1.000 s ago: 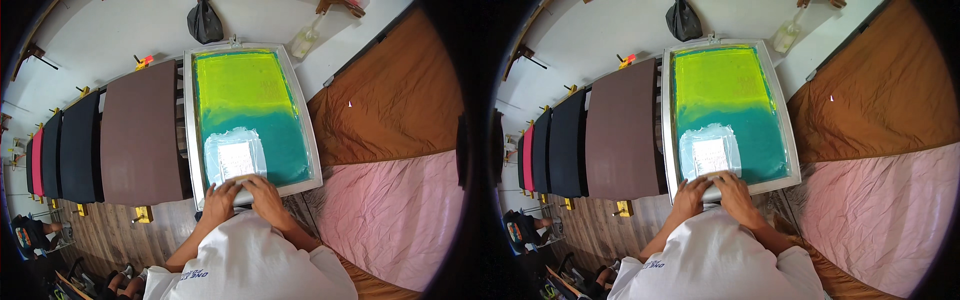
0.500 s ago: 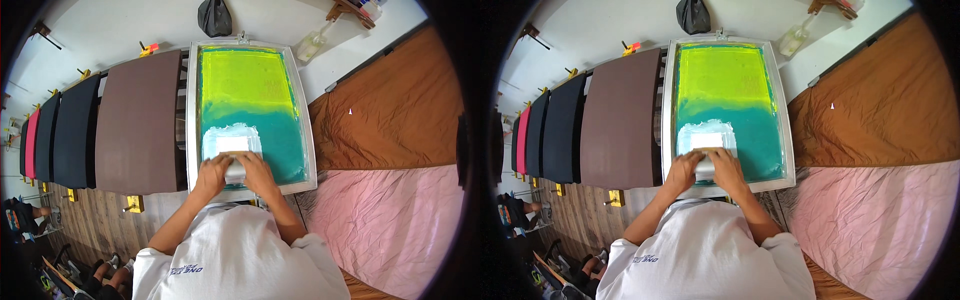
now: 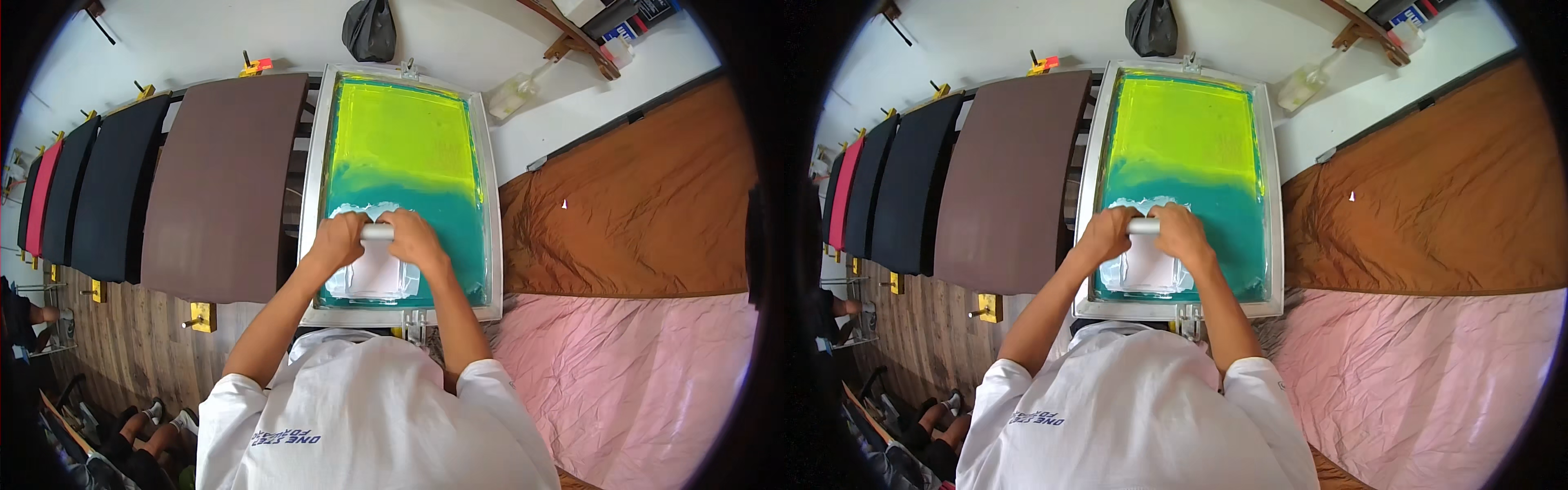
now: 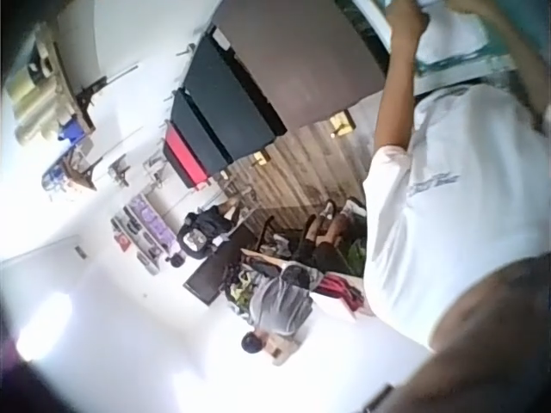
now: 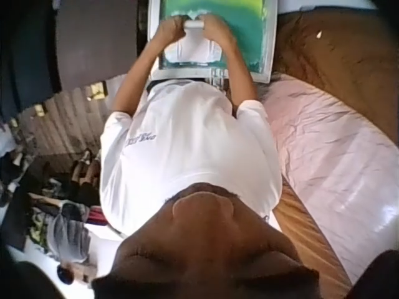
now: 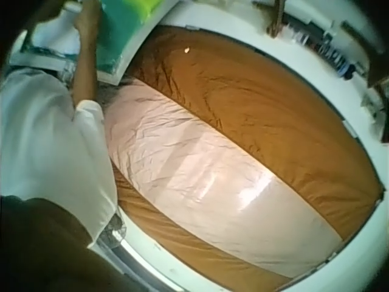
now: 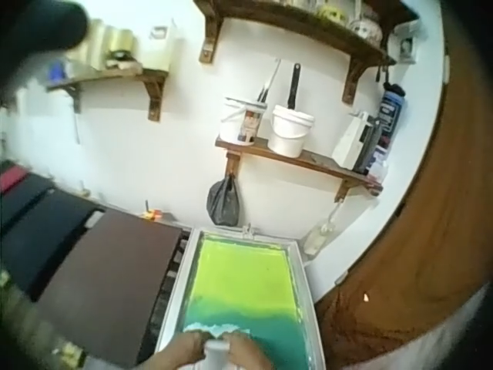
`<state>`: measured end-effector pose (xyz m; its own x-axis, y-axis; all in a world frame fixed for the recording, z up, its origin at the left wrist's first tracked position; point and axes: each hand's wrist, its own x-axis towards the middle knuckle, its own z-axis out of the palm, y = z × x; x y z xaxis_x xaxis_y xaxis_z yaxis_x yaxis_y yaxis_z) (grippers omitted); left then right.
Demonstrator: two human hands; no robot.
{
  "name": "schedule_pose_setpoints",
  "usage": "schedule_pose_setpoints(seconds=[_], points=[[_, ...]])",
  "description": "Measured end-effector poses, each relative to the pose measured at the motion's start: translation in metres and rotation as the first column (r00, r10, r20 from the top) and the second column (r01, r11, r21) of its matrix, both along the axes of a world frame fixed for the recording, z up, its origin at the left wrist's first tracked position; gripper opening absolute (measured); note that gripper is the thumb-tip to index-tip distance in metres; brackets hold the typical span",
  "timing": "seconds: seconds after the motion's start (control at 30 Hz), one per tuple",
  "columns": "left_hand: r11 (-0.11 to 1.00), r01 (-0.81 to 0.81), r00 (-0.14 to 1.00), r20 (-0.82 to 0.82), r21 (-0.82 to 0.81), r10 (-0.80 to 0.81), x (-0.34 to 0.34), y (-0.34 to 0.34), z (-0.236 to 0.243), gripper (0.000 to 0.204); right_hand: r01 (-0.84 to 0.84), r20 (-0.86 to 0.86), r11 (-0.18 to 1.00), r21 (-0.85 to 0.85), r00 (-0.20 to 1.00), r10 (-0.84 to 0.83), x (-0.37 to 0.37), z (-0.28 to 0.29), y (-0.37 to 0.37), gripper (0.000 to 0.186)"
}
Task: Applying and spreading white ink across a silkscreen frame using a squeegee to prepare for printing.
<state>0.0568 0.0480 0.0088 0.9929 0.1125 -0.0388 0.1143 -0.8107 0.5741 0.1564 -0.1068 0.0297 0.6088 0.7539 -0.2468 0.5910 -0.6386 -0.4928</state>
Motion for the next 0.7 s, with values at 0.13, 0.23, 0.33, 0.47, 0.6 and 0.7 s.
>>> schedule_pose_setpoints(seconds=[0.13, 0.23, 0.33, 0.47, 0.6, 0.7], points=[[0.998, 0.036, 0.996, 0.078, -0.044, -0.032, -0.008, -0.005, -0.011, 0.040, 0.014, 0.048, 0.999, 0.047, 0.999, -0.017, -0.011, -0.008, -0.009, 0.050], [0.996, 0.033, 0.960, 0.281, -0.082, -0.009, -0.050, -0.027, -0.018, 0.035, 0.055, 0.071, 0.988, 0.145, 0.995, -0.066, -0.057, -0.010, -0.029, 0.052], [0.990, 0.046, 0.996, 0.082, -0.136, -0.035, -0.089, -0.050, -0.001, 0.043, 0.057, 0.032, 0.989, 0.140, 0.998, -0.062, -0.097, -0.008, -0.056, 0.049], [0.985, 0.113, 0.989, -0.077, -0.134, -0.124, -0.103, -0.053, 0.013, 0.043, 0.065, -0.101, 0.996, 0.053, 0.993, -0.060, -0.112, 0.005, -0.067, 0.044], [0.989, 0.149, 0.962, -0.227, -0.025, -0.150, -0.066, -0.035, 0.020, 0.040, -0.019, -0.134, 0.999, -0.027, 0.991, 0.015, -0.069, 0.019, -0.049, 0.039], [0.998, 0.060, 0.991, -0.124, 0.015, -0.057, -0.022, -0.018, 0.017, 0.037, 0.046, -0.016, 0.998, -0.046, 0.999, -0.047, -0.032, 0.017, -0.024, 0.039]])
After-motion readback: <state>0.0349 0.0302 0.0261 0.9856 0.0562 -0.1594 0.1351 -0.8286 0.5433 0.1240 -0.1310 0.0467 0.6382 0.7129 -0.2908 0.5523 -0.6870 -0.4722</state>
